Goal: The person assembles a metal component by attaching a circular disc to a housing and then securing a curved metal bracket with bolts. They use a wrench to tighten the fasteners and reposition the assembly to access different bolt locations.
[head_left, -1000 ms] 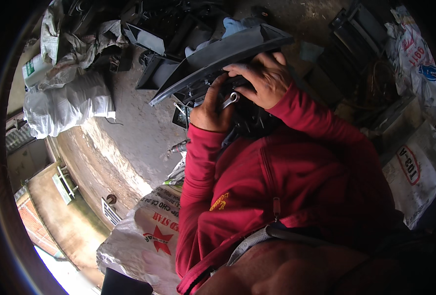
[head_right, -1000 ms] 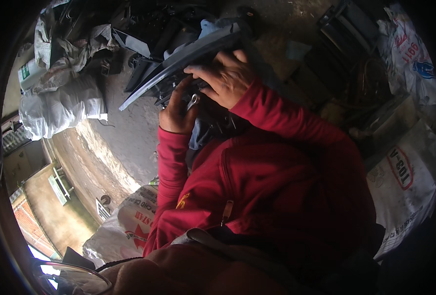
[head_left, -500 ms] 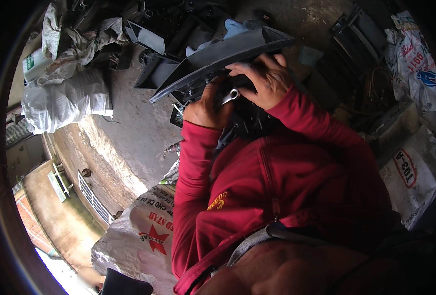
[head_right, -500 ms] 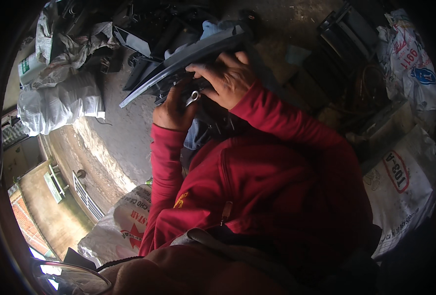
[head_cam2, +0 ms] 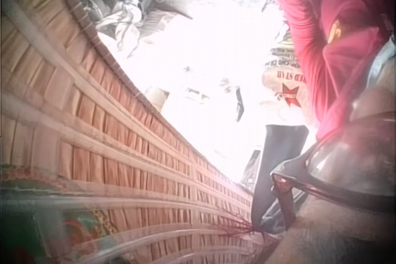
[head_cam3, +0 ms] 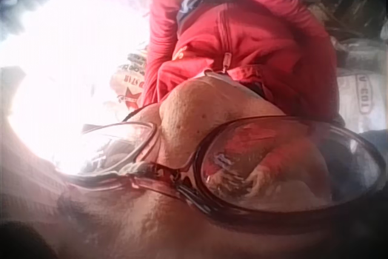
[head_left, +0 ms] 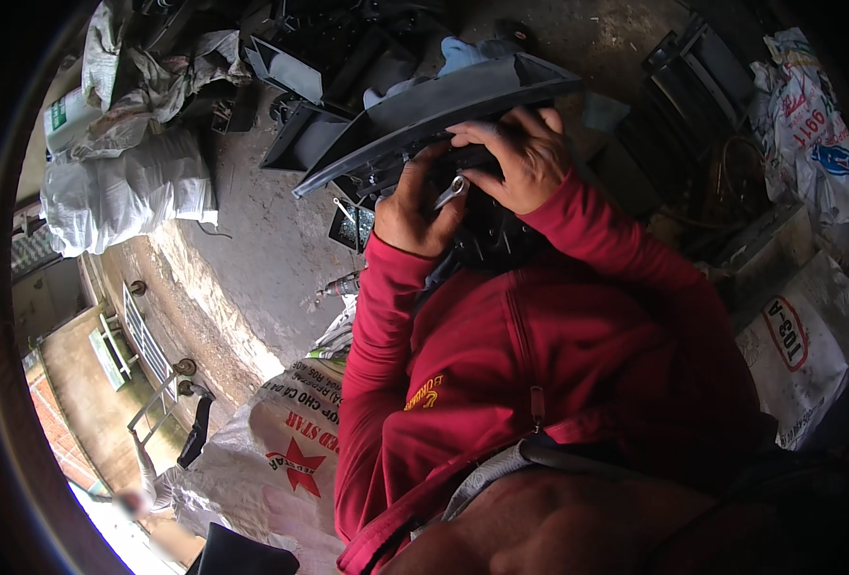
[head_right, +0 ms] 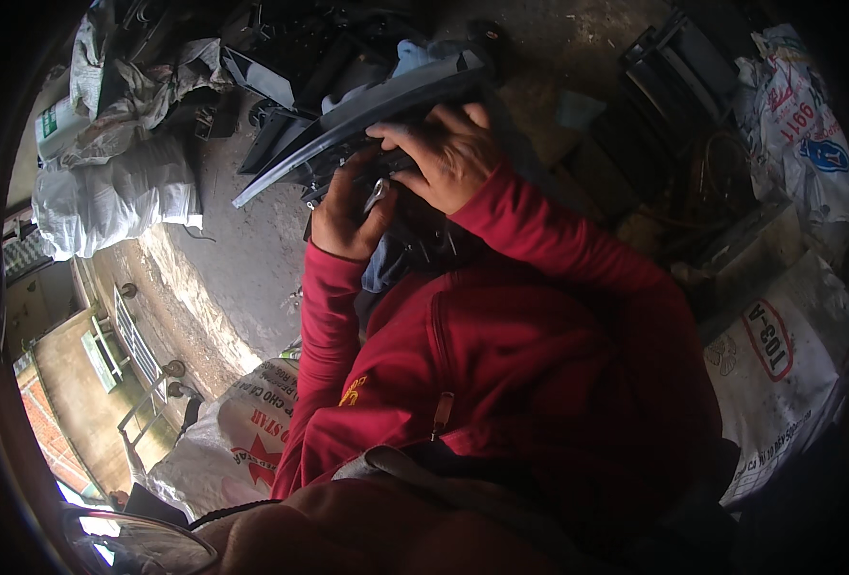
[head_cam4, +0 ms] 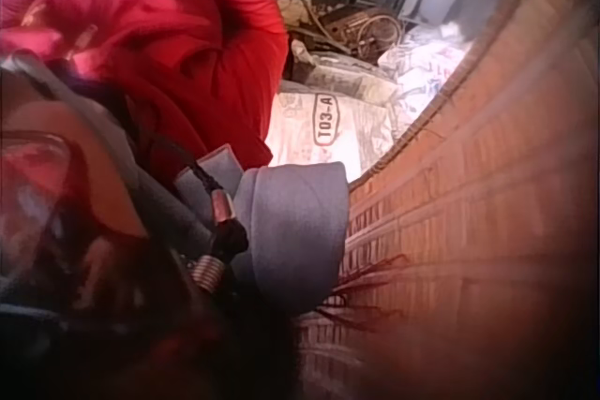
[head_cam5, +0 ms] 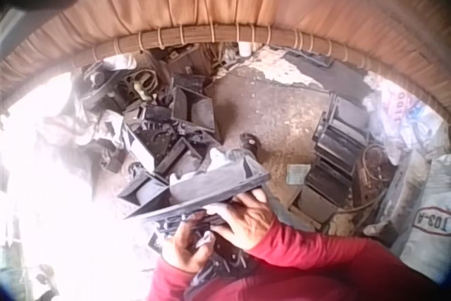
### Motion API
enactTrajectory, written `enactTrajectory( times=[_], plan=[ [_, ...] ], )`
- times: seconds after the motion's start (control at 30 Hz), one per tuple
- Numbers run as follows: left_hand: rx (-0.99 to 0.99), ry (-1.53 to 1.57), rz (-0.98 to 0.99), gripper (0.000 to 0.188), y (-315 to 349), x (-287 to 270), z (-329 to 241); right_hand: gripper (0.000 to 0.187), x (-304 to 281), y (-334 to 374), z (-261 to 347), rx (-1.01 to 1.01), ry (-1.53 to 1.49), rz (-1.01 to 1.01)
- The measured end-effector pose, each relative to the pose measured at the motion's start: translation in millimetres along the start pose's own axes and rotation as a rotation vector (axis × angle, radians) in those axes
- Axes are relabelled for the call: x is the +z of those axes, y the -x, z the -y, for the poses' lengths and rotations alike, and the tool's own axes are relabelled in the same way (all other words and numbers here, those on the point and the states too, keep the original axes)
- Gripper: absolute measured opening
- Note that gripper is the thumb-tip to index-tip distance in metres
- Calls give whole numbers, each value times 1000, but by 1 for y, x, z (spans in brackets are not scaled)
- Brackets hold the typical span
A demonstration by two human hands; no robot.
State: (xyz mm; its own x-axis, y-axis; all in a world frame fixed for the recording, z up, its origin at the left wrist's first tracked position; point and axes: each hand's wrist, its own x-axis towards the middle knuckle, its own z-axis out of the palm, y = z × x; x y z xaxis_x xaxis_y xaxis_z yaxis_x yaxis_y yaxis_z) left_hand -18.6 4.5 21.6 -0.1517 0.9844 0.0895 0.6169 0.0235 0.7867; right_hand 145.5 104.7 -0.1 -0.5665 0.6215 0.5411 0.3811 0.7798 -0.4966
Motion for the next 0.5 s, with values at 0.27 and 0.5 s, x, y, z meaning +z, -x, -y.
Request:
enactTrajectory(
  times=[0.27,0.5],
  plan=[
    [8,-23,1,55,4,3,9,63,-3,-2,2,8,0,30],
    [42,27,-133,57,6,10,5,67,-2,-1,0,5,-9,17]
  ],
)
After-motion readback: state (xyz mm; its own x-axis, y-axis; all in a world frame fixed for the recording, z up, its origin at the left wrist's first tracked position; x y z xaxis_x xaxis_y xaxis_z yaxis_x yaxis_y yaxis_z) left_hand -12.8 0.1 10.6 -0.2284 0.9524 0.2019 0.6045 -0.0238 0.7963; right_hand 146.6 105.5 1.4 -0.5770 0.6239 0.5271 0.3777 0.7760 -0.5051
